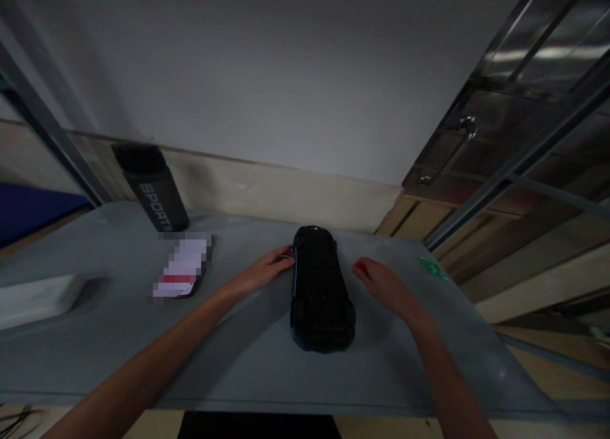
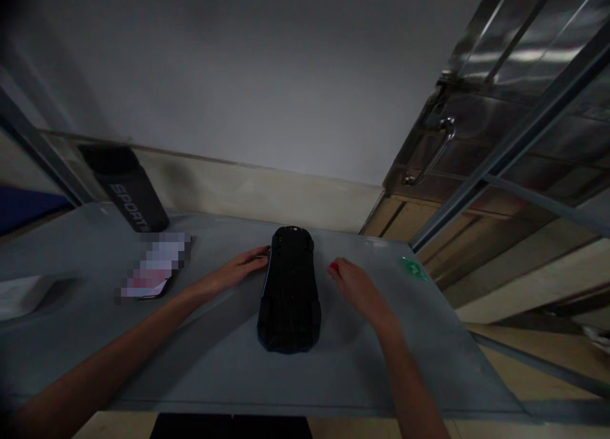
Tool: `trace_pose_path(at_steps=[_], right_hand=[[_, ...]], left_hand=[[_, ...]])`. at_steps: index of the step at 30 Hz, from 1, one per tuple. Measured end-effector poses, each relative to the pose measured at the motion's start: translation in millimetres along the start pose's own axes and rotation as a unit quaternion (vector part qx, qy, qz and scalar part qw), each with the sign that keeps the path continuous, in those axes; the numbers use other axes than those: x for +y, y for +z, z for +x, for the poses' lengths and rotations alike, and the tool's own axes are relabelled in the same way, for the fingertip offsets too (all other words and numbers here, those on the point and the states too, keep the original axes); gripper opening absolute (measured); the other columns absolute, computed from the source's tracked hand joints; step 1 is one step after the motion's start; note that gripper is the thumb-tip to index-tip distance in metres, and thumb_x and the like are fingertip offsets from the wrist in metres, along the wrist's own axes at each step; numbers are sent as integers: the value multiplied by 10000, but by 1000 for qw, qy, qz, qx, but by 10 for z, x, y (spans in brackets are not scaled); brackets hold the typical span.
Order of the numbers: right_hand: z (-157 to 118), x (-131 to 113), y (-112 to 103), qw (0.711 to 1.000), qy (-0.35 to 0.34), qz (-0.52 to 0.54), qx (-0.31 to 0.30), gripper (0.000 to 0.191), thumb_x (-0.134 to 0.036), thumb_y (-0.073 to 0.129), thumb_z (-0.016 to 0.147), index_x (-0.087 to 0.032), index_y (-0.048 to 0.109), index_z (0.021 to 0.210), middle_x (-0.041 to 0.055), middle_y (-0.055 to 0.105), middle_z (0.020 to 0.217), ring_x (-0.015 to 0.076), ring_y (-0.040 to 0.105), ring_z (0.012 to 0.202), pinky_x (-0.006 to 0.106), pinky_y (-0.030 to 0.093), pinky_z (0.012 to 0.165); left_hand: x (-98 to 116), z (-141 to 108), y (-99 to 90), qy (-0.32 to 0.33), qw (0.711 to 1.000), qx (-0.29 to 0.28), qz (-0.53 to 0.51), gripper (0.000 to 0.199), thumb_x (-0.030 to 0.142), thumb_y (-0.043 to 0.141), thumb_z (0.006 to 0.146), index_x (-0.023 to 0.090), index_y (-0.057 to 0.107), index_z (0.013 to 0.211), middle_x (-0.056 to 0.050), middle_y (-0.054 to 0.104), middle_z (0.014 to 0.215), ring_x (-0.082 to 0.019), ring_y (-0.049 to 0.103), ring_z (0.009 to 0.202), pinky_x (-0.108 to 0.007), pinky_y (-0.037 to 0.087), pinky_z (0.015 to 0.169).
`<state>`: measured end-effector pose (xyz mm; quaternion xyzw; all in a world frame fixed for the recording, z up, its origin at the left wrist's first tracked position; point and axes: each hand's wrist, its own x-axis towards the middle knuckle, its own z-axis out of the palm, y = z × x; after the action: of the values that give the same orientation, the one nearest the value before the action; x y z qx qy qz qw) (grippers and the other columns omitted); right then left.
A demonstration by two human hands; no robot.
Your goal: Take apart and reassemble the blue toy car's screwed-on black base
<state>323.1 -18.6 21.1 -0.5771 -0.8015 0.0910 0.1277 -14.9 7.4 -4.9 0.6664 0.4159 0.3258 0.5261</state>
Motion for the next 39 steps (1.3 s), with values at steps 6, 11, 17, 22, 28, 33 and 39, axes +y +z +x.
trace_pose_path(at_steps=[6, 11, 17, 22, 28, 33, 39], right_hand=[[89, -284, -218, 991, -58, 116, 22, 281, -412, 469, 1111, -265, 527, 879, 49, 701, 849, 233, 659, 774, 360, 457, 747], [254, -674, -288, 980, -115, 163, -25, 244, -400, 508, 1113, -250, 583, 936, 30, 704, 885, 215, 648, 798, 343, 460, 772], [500, -922, -184, 971, -190, 134, -53, 208, -339, 587, 1102, -228, 641, 933, 42, 720, 914, 218, 676, 868, 344, 479, 843], [588, -995, -121, 968, -219, 111, -57, 190, -286, 606, 1107, -225, 665, 937, 53, 738, 958, 220, 694, 917, 350, 493, 883], [596, -1081, -44, 966, -239, 83, -47, 194, -266, 599, 1120, -221, 644, 937, 56, 718, 989, 213, 680, 932, 344, 493, 885], [582, -1105, -42, 967, -244, 59, -47, 168, -292, 636, 1111, -219, 635, 960, 53, 706, 1006, 217, 676, 936, 337, 495, 869], [574, -1111, -53, 966, -251, 46, -46, 147, -270, 664, 1094, -222, 633, 958, 46, 706, 1026, 211, 680, 937, 327, 497, 865]], left_hand=[[-46, 18, -13, -10, 1000, 25, -6, 570, 344, 659, 956, 167, 658, 1498, -133, 699, 1546, -325, 627, 1448, -449, 424, 1278], [-123, 41, -11, -18, 999, 27, -22, 560, 335, 655, 956, 164, 651, 1489, -145, 727, 1498, -324, 663, 1392, -463, 456, 1243], [-174, 74, -5, -8, 999, 24, -35, 565, 321, 685, 936, 166, 652, 1478, -147, 731, 1492, -331, 654, 1403, -454, 453, 1244], [-222, 96, -4, -8, 999, 34, -35, 543, 313, 704, 920, 177, 670, 1444, -138, 751, 1461, -316, 674, 1367, -430, 467, 1224], [-251, 97, -4, -16, 999, 43, -28, 550, 328, 701, 919, 144, 670, 1435, -151, 725, 1496, -331, 651, 1407, -425, 448, 1241], [-248, 102, -8, -7, 999, 33, -28, 489, 334, 706, 925, 177, 686, 1388, -130, 757, 1440, -313, 668, 1369, -453, 451, 1238], [-256, 102, -21, 7, 999, 23, -27, 500, 331, 699, 931, 169, 672, 1404, -146, 749, 1445, -315, 647, 1389, -450, 446, 1234]])
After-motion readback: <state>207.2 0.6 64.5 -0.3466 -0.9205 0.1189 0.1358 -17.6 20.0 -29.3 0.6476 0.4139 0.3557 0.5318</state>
